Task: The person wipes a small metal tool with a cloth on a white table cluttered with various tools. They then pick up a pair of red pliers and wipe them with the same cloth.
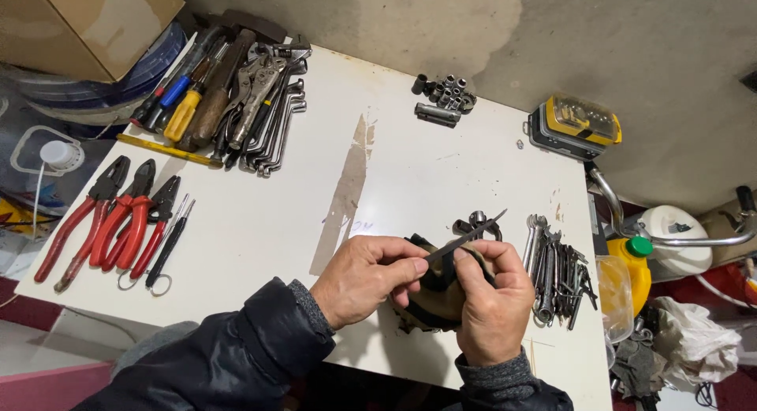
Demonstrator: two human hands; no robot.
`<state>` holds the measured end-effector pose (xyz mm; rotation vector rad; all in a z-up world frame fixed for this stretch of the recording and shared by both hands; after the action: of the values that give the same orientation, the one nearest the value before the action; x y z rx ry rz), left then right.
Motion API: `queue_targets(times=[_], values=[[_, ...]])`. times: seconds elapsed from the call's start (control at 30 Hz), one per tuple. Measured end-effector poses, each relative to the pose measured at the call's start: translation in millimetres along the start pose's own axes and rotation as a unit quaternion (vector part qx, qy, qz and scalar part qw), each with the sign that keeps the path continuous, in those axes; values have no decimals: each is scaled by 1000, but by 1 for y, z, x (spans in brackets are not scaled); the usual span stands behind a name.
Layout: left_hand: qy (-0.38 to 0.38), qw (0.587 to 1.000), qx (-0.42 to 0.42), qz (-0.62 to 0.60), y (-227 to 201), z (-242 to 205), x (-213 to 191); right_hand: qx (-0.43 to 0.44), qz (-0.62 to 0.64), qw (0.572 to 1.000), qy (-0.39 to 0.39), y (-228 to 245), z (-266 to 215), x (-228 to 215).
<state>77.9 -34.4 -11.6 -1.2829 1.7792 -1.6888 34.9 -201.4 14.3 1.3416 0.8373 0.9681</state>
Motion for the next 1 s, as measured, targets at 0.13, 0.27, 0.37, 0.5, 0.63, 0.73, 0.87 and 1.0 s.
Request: queue_targets(times=[0.13, 0.27, 0.37, 0.5, 0.63, 0.73, 0.87, 1.0], values=[[4, 1000, 12, -8, -3, 0, 1, -12, -62, 998, 9, 6, -8, 4], [3, 1000, 2, -17, -4, 0, -1, -31, -78, 996, 37, 5, -13, 13], [13, 1000, 5, -17, -4, 0, -2, -38, -70, 995, 60, 10, -17, 22], [22, 999, 17, -20, 2, 4, -4, -41, -101, 992, 63, 9, -20, 25], [17, 1000, 3, 10, 10, 8, -7, -20, -113, 991, 65, -3, -20, 24], [-3, 1000, -9, 8, 11, 6, -9, 11, -124, 990, 61, -9, -20, 21], [-10, 999, -21, 39, 1, -4, -9, 18, -119, 985, 122, -1, -15, 24], [-32, 997, -25, 61, 1, -4, -10, 64, -127, 976, 164, -1, -8, 23]])
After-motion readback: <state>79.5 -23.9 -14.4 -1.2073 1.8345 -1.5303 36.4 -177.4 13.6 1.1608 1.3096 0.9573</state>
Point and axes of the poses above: each hand's wrist, its own z-axis towards the middle knuckle, its own x-axis out of the palm, y = z × x, the point moved 9 cm from there along z, towards the middle knuckle, and after that the axes turned 10 degrees about y, right-handed, at the moved point
